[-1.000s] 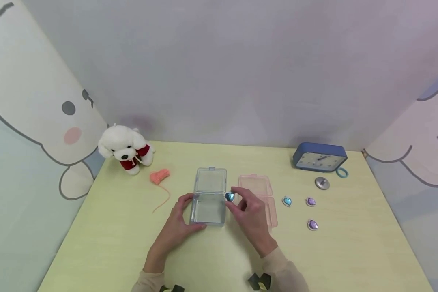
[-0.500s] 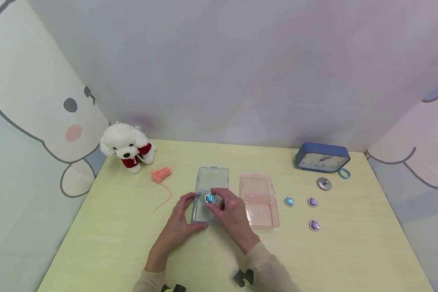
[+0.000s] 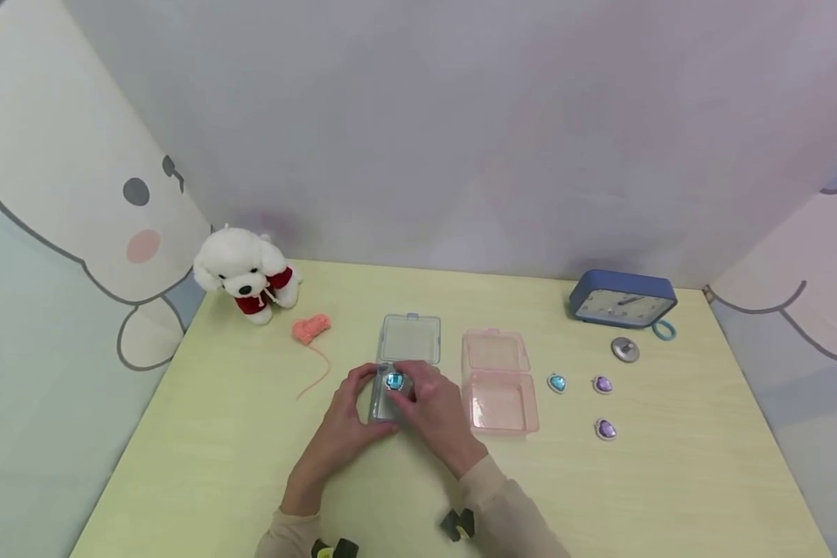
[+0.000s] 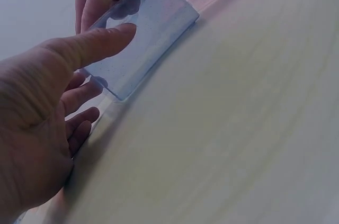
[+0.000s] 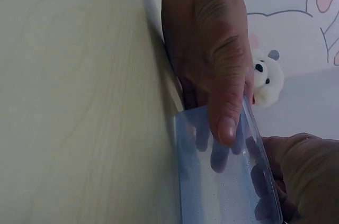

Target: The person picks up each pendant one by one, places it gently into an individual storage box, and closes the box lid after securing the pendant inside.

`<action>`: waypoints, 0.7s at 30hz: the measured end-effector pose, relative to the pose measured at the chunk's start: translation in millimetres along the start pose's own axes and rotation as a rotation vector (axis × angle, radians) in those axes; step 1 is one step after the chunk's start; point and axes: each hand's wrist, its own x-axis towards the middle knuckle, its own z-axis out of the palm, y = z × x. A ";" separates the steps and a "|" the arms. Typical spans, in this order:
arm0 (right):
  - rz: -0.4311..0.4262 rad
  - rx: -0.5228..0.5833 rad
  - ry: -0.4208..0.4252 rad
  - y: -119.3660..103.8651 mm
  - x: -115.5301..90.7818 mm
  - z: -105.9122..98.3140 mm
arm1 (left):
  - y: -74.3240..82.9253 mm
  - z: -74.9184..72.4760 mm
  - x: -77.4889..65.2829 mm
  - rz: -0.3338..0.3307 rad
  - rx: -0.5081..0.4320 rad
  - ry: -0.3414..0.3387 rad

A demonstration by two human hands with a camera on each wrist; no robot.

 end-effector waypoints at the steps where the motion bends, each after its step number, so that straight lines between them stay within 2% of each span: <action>1: -0.005 -0.009 -0.003 -0.5 0.5 0.9 | 0.5 -0.3 -0.2 -0.001 0.002 0.001; 12: -0.012 -0.086 0.002 -2.9 2.6 6.4 | 4.4 0.8 1.1 -0.033 0.009 -0.007; 21: 0.001 -0.120 -0.045 -6.1 3.1 7.1 | 4.9 0.2 0.9 -0.039 0.021 -0.002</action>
